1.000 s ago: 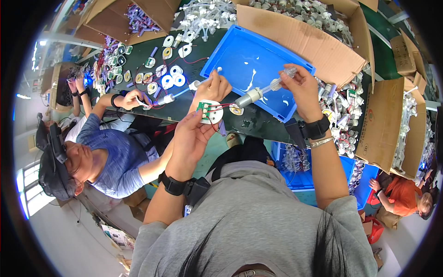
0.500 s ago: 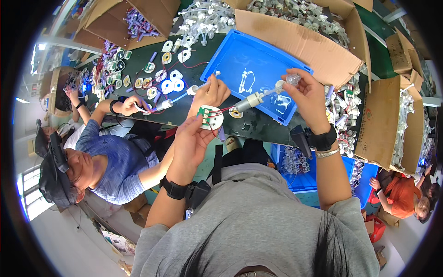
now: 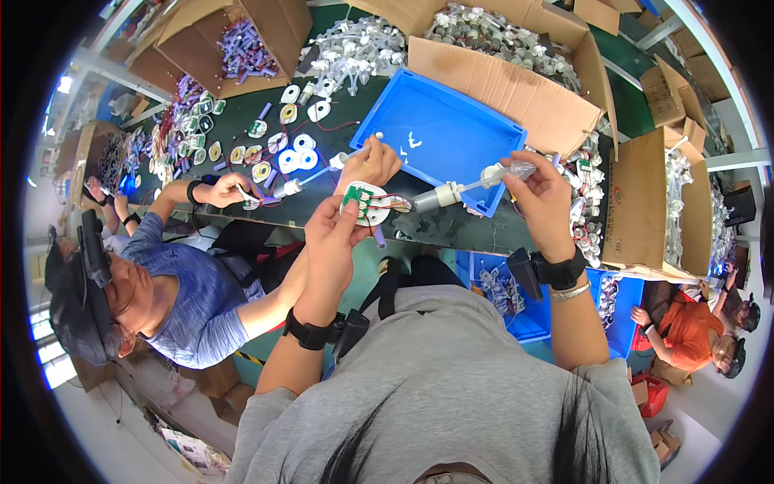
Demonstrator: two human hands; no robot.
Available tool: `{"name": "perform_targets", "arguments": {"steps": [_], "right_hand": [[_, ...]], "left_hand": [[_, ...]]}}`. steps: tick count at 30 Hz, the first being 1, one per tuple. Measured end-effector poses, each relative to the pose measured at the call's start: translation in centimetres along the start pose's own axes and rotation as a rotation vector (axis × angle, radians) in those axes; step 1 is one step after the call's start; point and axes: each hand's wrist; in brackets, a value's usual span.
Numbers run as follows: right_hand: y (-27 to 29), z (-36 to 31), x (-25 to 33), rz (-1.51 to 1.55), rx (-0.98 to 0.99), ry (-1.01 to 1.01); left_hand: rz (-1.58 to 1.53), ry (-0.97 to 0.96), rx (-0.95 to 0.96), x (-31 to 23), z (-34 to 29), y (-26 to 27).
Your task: Assembling and sorting electronic components, wires, and PCB boards in a workshop environment.
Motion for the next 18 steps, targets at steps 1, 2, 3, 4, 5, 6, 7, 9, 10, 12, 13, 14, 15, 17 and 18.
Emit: {"name": "perform_targets", "arguments": {"steps": [1, 2, 3, 4, 5, 6, 7, 9, 10, 12, 13, 14, 15, 17, 18], "right_hand": [[-0.1, -0.3, 0.0, -0.026, -0.021, -0.005], [-0.2, -0.7, 0.1, -0.029, -0.021, 0.003], [-0.3, -1.1, 0.2, -0.105, 0.01, 0.014], [-0.4, -1.5, 0.3, -0.18, 0.043, 0.025], [-0.6, -1.8, 0.5, -0.181, 0.046, 0.033], [-0.8, -2.1, 0.6, -0.113, -0.02, 0.074], [-1.0, -2.6, 0.6, -0.042, -0.084, 0.109], [-1.7, -3.7, 1.0, -0.123, -0.058, 0.06], [-1.9, -4.2, 1.3, -0.209, -0.04, 0.011], [-1.9, -5.0, 0.6, -0.156, -0.042, 0.049], [-1.9, -5.3, 0.4, -0.081, -0.074, 0.048], [-1.9, -5.7, 0.2, -0.006, -0.105, 0.045], [-1.8, -6.0, 0.1, 0.026, -0.111, 0.028], [-1.5, -6.5, -0.4, 0.048, -0.094, 0.017], [-1.4, -6.6, -0.6, 0.063, -0.09, -0.004]], "left_hand": [[-0.004, -0.006, 0.004, -0.1, -0.1, 0.1], [0.025, -0.061, 0.006, -0.2, -0.1, 0.2], [0.054, -0.116, 0.008, -0.4, -0.1, 0.3], [0.051, -0.124, 0.008, -0.7, -0.2, 0.4], [0.04, -0.155, 0.016, -1.0, -0.3, 0.5], [0.028, -0.186, 0.024, -1.4, -0.3, 0.7], [-0.015, -0.17, 0.046, -1.8, -0.3, 1.0], [-0.066, -0.153, 0.047, -2.7, -0.9, 1.2], [-0.121, -0.132, 0.056, -3.1, -1.2, 1.3], [-0.159, -0.104, 0.07, -4.0, -1.8, 1.7], [-0.201, -0.078, 0.104, -4.4, -2.2, 1.7], [-0.242, -0.051, 0.138, -4.8, -2.6, 1.8], [-0.253, -0.046, 0.166, -5.1, -2.9, 2.0], [-0.256, -0.047, 0.179, -5.5, -3.6, 2.1], [-0.26, -0.032, 0.199, -5.7, -4.0, 2.1]]}}
Point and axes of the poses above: each hand's wrist, its own z-axis towards the middle knuckle, its own y-axis out of the back of the hand, x = y × z, and after that the axes turned 15 degrees about z, right-handed
